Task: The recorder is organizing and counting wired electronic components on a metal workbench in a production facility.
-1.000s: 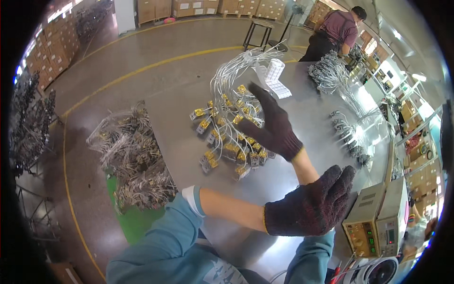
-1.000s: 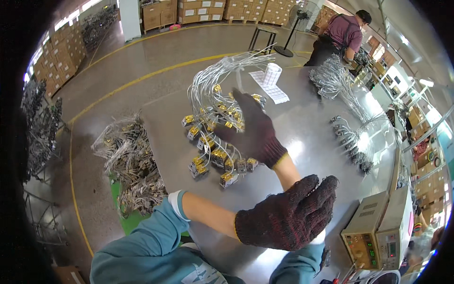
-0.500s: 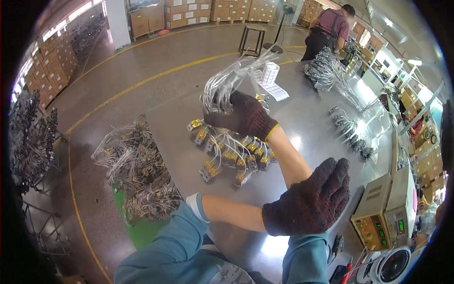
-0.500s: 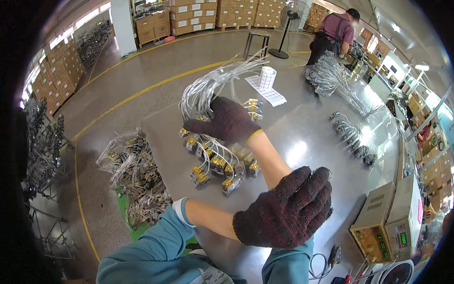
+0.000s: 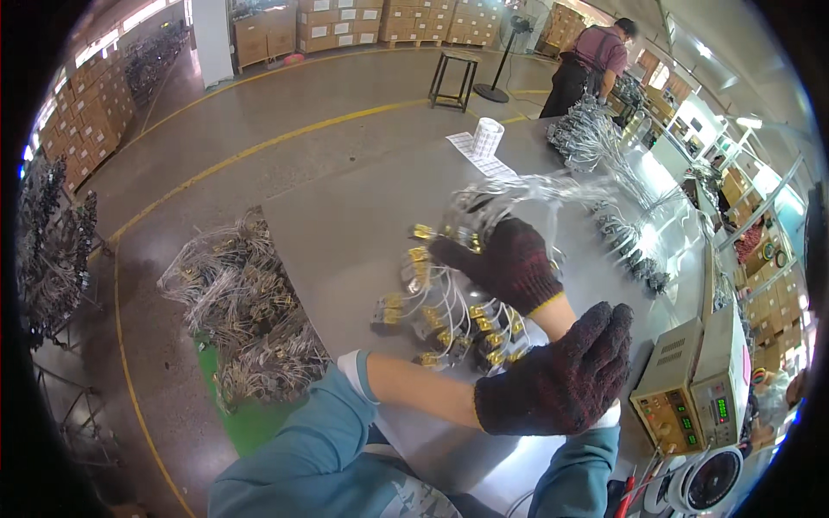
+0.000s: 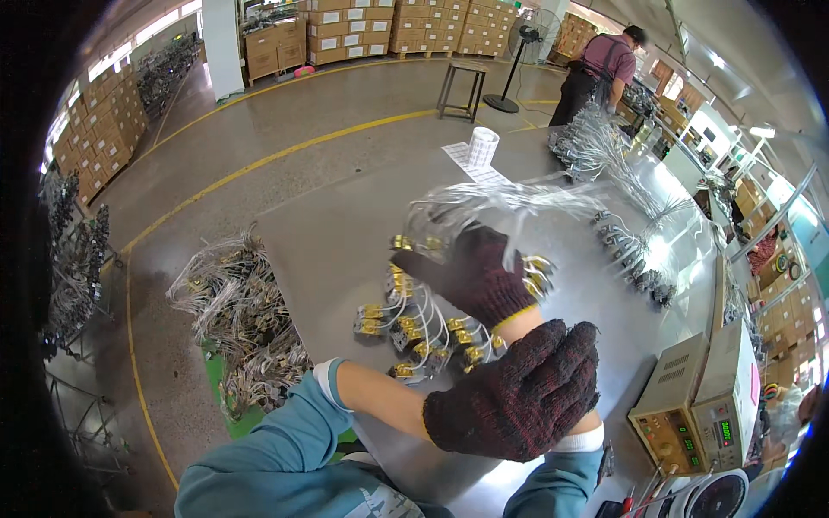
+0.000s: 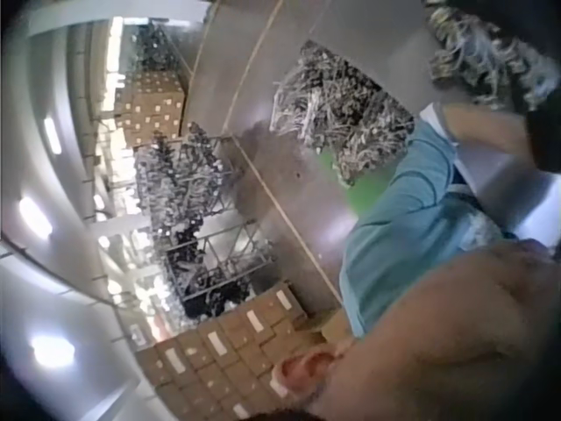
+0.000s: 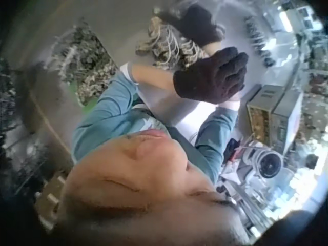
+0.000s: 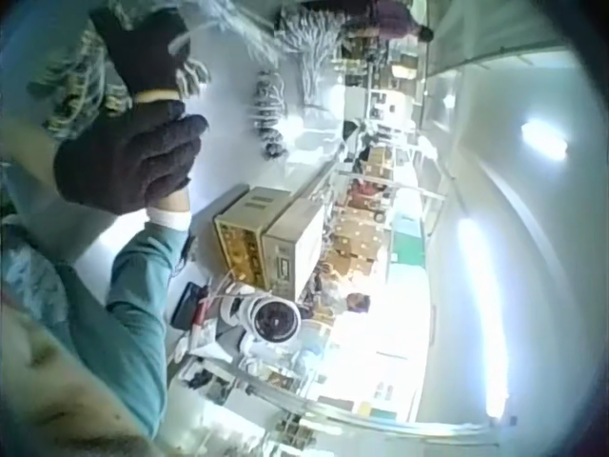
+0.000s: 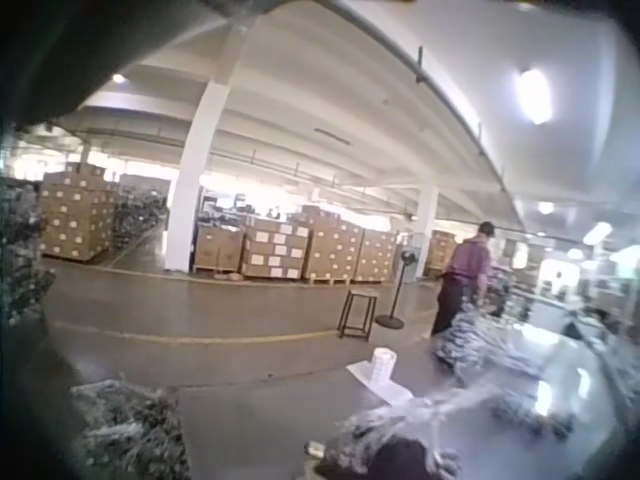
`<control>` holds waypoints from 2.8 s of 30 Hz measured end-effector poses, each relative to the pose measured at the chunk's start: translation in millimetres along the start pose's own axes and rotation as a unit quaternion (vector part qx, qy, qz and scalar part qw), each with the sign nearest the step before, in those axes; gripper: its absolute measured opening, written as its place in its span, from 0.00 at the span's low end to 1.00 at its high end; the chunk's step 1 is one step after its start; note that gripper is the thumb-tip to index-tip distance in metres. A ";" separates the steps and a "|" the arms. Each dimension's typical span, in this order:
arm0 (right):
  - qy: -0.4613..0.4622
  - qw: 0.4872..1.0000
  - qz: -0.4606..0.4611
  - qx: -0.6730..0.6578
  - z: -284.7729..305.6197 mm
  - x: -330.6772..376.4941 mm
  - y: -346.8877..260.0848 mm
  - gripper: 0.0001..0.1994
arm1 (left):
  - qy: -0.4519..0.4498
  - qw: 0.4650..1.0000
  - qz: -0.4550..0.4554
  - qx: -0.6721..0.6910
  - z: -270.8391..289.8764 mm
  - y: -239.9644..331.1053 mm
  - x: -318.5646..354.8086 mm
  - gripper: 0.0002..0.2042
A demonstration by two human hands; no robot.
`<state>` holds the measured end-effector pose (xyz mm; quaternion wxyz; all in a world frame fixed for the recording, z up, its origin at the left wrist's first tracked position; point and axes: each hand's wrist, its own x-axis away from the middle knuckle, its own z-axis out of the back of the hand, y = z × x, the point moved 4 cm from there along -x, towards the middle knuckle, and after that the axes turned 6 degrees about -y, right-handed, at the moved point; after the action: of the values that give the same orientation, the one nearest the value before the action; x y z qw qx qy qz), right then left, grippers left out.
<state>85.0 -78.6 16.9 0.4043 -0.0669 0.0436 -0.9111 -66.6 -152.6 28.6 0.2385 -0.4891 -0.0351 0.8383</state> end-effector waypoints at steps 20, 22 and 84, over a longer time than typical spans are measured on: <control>0.315 0.918 0.085 -0.224 -105.8 128.8 155.8 0.12 | -0.057 0.841 0.321 0.432 -156.3 -74.5 57.7 0.19; 0.344 0.898 0.086 -0.259 -107.7 136.3 159.9 0.11 | -0.013 0.830 0.353 0.433 -165.0 -74.8 63.7 0.17; 0.324 0.875 0.035 -0.359 -144.9 212.1 206.7 0.09 | -0.362 0.932 -0.020 0.003 -168.0 -33.6 188.4 0.19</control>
<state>72.4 -370.7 -135.4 0.3477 0.0928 0.4982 -0.7888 9.3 -70.4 -200.1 0.2274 -0.1509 -0.1261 0.9537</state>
